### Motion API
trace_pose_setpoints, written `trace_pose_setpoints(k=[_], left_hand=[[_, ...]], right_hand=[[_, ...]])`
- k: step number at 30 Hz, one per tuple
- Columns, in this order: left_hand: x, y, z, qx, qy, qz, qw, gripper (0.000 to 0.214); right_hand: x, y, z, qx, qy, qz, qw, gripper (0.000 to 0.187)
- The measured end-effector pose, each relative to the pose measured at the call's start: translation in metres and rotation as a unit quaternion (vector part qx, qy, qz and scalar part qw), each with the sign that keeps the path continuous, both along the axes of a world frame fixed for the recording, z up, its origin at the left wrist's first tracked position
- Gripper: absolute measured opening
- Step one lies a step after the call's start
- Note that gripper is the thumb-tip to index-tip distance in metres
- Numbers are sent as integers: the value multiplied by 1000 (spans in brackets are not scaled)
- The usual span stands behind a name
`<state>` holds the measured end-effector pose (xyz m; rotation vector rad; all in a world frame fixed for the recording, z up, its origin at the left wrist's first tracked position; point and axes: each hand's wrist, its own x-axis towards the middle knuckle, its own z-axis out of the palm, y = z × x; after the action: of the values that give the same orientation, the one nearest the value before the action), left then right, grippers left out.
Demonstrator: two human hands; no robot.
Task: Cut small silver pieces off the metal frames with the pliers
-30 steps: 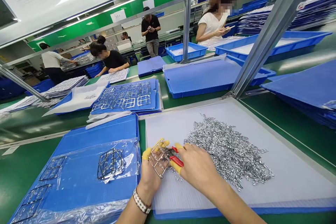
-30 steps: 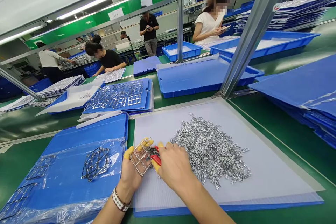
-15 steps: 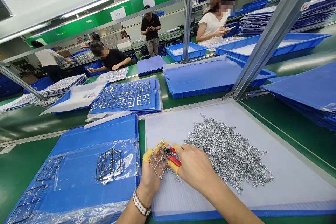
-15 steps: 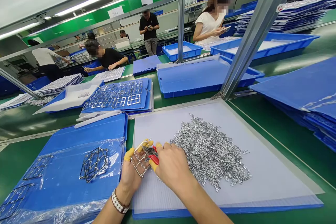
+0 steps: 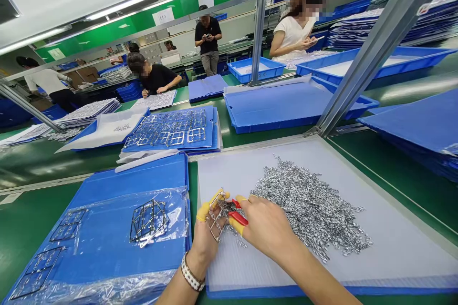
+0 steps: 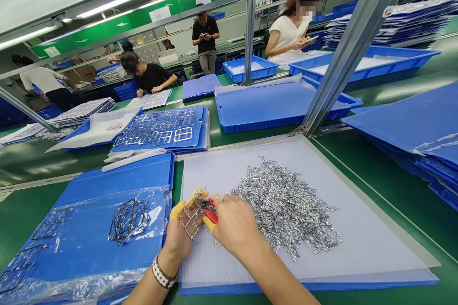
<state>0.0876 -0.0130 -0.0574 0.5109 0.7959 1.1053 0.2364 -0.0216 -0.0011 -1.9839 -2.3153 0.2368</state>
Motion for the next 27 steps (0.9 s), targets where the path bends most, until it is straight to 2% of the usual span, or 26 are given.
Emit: trace_pose_setpoints(k=[4, 13, 19, 27], left_hand=[[0, 0, 2, -18, -49, -18, 998, 47], [1, 1, 4, -41, -93, -17, 995, 44], [-5, 5, 6, -60, -138, -18, 988, 47], [-8, 7, 5, -70, -139, 1, 988, 47]], right_hand=[[0, -1, -1, 2, -7, -2, 1000, 27], [-5, -3, -3, 14, -29, -4, 999, 22], [7, -12, -13, 50, -38, -21, 998, 34], [3, -15, -21, -6, -24, -23, 999, 30]])
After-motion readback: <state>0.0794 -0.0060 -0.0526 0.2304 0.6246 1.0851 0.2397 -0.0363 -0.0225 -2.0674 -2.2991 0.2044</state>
